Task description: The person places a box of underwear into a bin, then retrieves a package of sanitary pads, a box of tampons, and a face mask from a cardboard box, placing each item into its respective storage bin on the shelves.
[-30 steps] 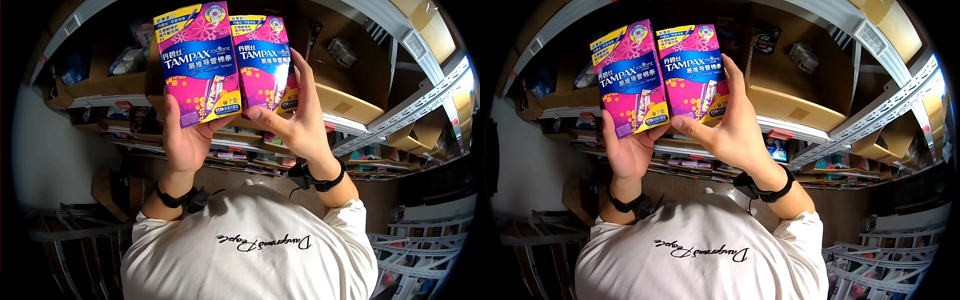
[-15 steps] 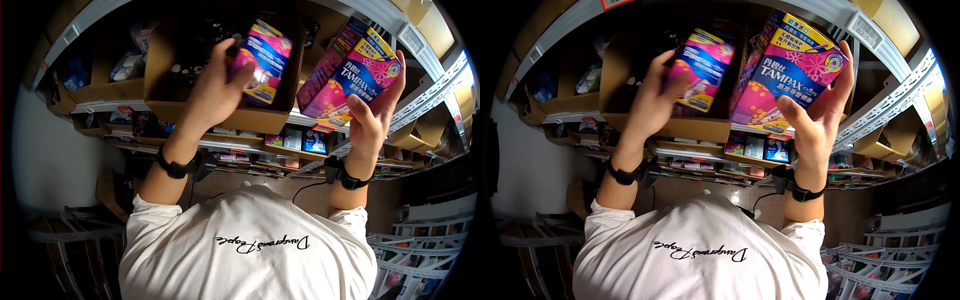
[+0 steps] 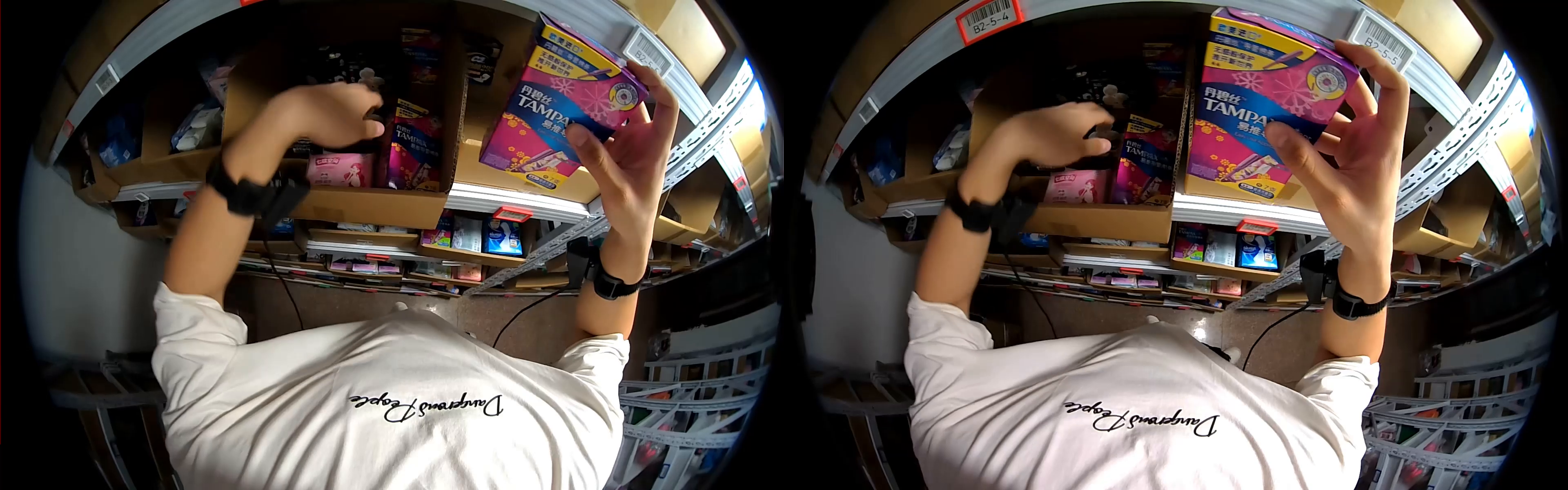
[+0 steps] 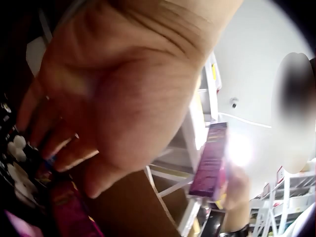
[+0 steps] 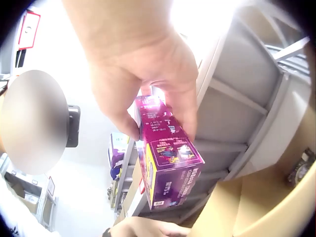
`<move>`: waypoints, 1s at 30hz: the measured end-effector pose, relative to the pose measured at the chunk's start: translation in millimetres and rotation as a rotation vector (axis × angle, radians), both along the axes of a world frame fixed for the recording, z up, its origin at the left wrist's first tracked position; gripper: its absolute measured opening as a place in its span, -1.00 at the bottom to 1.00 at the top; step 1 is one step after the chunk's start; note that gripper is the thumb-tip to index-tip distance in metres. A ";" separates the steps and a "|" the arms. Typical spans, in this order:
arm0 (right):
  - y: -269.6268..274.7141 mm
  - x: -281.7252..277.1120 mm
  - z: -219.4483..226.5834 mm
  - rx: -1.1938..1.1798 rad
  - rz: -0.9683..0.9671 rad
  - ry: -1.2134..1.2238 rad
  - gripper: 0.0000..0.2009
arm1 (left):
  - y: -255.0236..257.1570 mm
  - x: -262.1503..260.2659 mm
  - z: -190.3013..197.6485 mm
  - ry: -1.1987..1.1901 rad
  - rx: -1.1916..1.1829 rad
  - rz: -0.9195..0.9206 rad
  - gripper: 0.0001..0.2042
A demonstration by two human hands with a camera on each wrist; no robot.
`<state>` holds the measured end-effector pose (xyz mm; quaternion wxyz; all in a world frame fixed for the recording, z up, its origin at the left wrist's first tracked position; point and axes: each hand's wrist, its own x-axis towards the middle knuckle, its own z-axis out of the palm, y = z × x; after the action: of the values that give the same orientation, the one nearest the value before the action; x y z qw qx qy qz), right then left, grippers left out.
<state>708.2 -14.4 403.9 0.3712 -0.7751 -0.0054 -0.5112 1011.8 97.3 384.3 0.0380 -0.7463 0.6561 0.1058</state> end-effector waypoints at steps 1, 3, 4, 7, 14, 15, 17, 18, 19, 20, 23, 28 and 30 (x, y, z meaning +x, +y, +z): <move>0.0 3.7 1.5 -0.014 0.034 0.001 -0.26 | -8.7 12.2 0.7 0.037 0.003 -0.081 -0.44; 1.0 13.7 2.0 -0.013 0.092 -0.009 -0.26 | -25.6 18.8 1.5 0.068 0.097 -0.073 -0.37; 1.8 19.7 0.8 0.011 0.141 -0.023 -0.26 | -31.8 20.5 -0.2 0.058 0.130 -0.076 -0.34; 7.7 40.1 -6.7 0.131 0.330 -0.044 -0.25 | -53.9 41.0 -26.5 -0.010 0.174 -0.179 -0.08; 35.1 89.9 -49.0 0.255 0.370 0.216 -0.21 | -79.8 84.3 -79.0 0.422 0.170 -0.195 -0.50; 32.9 92.1 -56.2 0.213 0.346 0.249 -0.20 | -45.6 55.2 -33.1 0.320 0.213 -0.103 -0.47; 32.4 90.8 -62.7 0.146 0.295 0.287 -0.19 | -71.1 85.7 -59.1 0.326 0.348 -0.083 -0.19; 33.8 86.7 -59.6 0.129 0.299 0.332 -0.19 | -55.2 73.0 -40.2 0.151 0.258 -0.173 -0.10; 32.8 85.7 -60.9 0.136 0.332 0.333 -0.18 | -48.4 61.7 -32.0 0.111 0.261 -0.108 0.01; 31.9 84.2 -62.6 0.145 0.362 0.333 -0.18 | -46.8 59.1 -28.7 0.079 0.290 -0.132 -0.02; 30.3 67.1 -72.4 0.247 0.388 0.191 -0.14 | -37.1 43.3 -17.7 -0.167 0.220 -0.252 -0.11; 16.6 14.1 -74.4 0.350 0.333 0.060 -0.11 | -59.6 29.9 -23.8 0.019 0.034 -0.182 -0.25; 12.2 -3.7 -69.0 0.316 0.278 0.046 -0.10 | -66.7 21.7 -31.8 0.028 0.242 -0.207 -0.37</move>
<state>704.5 -2.2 334.9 0.5552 -0.7104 -0.0234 -0.4319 1033.5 30.6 352.5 0.1292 -0.6633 0.7123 0.1898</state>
